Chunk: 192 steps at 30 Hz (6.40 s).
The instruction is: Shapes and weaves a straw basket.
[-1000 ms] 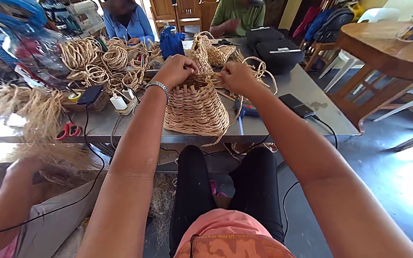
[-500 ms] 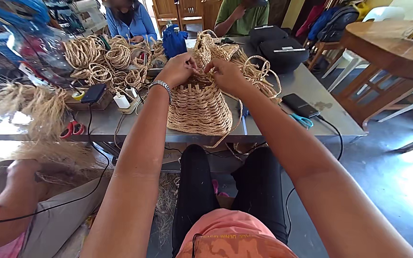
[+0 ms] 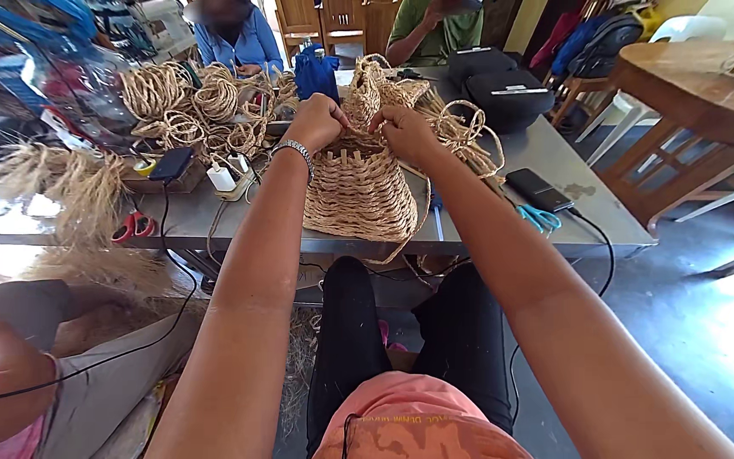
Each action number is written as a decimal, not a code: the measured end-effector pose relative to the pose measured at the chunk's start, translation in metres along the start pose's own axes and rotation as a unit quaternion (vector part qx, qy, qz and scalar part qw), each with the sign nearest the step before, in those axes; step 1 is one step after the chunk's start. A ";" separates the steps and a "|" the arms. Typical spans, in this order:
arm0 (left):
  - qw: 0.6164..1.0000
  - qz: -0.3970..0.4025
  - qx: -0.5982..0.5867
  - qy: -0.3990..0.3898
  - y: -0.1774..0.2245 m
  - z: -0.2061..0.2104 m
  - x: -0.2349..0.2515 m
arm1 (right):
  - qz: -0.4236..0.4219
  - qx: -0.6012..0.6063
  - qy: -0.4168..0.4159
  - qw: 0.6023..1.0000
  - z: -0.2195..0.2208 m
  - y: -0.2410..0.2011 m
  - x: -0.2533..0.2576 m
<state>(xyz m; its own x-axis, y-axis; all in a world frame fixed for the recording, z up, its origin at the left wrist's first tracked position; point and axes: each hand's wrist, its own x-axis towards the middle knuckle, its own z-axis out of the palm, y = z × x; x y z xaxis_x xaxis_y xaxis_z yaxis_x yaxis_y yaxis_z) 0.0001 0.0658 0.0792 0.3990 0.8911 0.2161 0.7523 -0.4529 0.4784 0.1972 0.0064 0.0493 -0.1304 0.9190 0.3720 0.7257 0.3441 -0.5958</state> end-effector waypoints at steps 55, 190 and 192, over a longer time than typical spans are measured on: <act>0.997 -0.001 0.048 -0.061 0.008 -0.008 -0.002 | 0.099 -0.135 -0.029 0.985 -0.022 -0.033 0.001; 0.981 0.172 -0.066 -0.063 0.032 0.003 -0.018 | 0.019 0.120 0.136 0.983 0.010 0.012 -0.055; 0.983 0.179 -0.037 0.024 0.037 0.000 -0.038 | 0.043 0.139 0.111 0.983 0.005 0.009 -0.055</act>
<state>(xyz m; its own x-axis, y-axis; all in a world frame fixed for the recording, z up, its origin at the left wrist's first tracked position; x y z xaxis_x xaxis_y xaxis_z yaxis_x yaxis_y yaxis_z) 0.0124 0.0151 0.0887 0.6050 0.6765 0.4199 0.5280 -0.7356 0.4244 0.2078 -0.0403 0.0201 0.0964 0.8931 0.4395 0.5110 0.3345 -0.7918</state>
